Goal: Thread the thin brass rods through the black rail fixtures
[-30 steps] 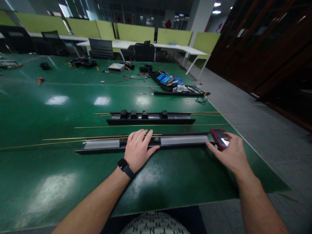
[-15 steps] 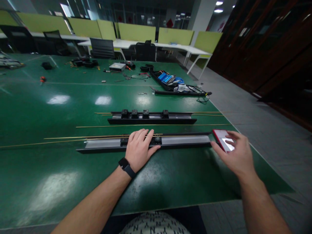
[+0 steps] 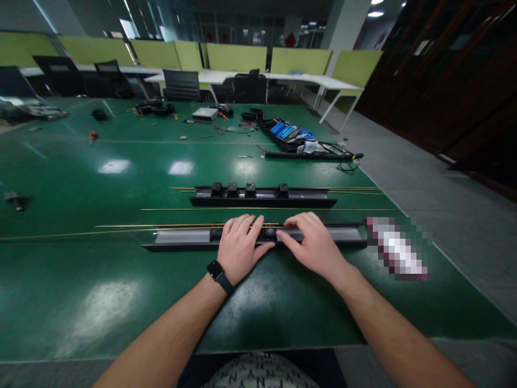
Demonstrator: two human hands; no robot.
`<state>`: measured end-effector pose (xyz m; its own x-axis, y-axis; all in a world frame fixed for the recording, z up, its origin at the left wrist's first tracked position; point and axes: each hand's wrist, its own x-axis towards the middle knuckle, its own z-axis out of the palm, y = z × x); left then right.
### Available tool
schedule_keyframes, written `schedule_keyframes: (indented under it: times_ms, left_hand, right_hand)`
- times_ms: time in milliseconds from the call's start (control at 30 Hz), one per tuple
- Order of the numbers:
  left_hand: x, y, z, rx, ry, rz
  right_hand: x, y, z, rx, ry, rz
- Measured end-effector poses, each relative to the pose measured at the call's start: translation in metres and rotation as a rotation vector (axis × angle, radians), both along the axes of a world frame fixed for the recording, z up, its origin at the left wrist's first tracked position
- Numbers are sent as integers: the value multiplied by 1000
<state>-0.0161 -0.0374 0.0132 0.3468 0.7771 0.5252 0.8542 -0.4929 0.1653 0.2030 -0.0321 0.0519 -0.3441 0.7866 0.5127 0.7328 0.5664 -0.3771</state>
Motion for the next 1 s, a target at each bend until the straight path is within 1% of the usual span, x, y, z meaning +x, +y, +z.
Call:
schedule_keyframes:
  times_ms: [133, 400, 667, 733, 900, 1000]
  left_hand:
    - [0, 1, 0, 7, 1, 0]
    - [0, 1, -1, -17, 8, 9]
    - [0, 1, 1, -2, 10, 10]
    - [0, 1, 1, -9, 10, 9]
    - [1, 0, 2, -18, 4, 8]
    - [1, 1, 1, -18, 5, 9]
  right_hand:
    - [-9, 5, -10, 44, -47, -67]
    - [-8, 6, -23, 33, -101, -85]
    - [26, 5, -24, 48, -100, -158]
    - [26, 3, -24, 68, -101, -162]
    - [13, 3, -28, 126, -123, -117]
    - [16, 5, -28, 137, -147, -131]
